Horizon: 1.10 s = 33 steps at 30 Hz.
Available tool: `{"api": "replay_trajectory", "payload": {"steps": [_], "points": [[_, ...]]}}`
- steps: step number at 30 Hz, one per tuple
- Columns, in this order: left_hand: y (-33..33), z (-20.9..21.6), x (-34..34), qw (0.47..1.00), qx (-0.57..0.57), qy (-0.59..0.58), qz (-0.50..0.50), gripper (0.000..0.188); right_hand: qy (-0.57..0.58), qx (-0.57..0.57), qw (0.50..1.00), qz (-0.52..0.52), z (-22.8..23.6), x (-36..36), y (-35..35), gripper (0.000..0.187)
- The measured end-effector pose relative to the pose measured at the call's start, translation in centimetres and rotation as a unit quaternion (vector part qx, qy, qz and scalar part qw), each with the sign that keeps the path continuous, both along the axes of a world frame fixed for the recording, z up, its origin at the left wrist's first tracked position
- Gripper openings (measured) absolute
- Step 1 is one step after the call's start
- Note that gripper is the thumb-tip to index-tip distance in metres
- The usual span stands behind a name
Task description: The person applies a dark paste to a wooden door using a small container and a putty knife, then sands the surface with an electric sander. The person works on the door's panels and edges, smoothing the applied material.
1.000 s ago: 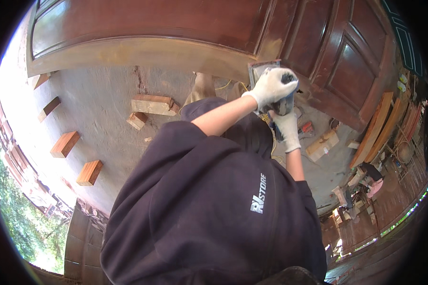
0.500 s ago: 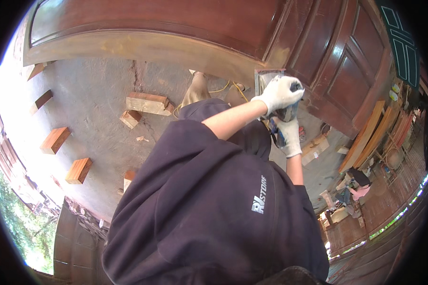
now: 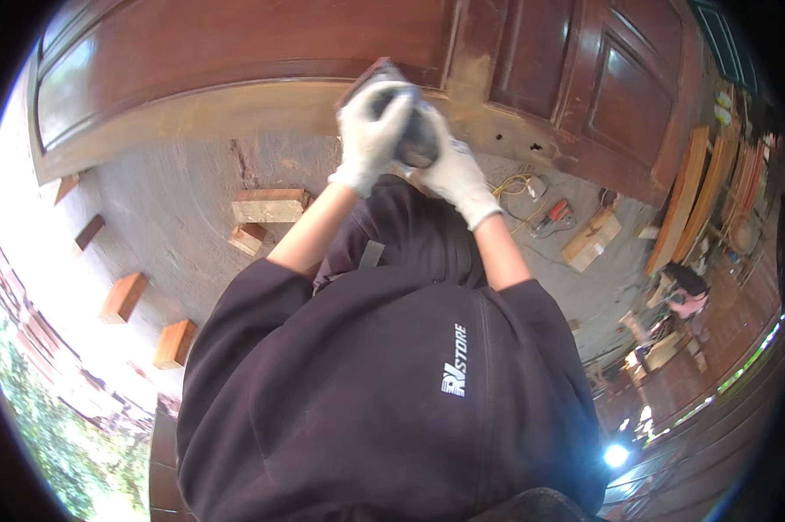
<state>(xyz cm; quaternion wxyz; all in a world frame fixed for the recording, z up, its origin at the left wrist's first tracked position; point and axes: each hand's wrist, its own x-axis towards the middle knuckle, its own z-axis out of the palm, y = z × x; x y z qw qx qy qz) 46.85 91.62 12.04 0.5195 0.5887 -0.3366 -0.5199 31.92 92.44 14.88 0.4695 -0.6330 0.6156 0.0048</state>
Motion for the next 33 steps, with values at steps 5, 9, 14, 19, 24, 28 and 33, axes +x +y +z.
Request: {"api": "replay_trajectory", "payload": {"steps": [5,9,14,19,24,28,33], "points": [[2.2,-2.0,0.9,0.992,0.002,0.023,0.128,0.016,0.054,-0.143,0.984,0.095,-0.2,0.9,0.0,0.089],[1.1,-1.4,-7.2,0.998,-0.020,-0.032,0.054,0.016,0.084,-0.286,0.950,0.093,0.6,-3.2,0.6,0.081],[-1.3,-1.4,-18.7,0.995,-0.089,-0.035,-0.036,0.016,0.173,-0.287,0.942,-0.009,0.4,-12.9,-0.3,0.052],[-2.3,-0.7,-23.4,0.994,-0.030,-0.006,-0.109,0.023,0.192,-0.251,0.947,-0.061,1.6,-16.6,-1.8,0.048],[-0.9,-1.9,-13.3,0.992,-0.062,-0.076,-0.078,0.022,0.197,-0.343,0.914,0.095,-0.6,-9.2,-0.6,0.050],[-1.5,-0.2,-1.3,0.987,0.066,-0.111,-0.093,0.021,0.110,-0.332,0.927,0.134,0.9,0.8,-1.5,0.046],[-0.2,-2.3,3.9,0.985,0.163,-0.043,-0.022,0.024,0.119,-0.319,0.919,0.199,-0.9,5.4,-1.0,0.049]]}}
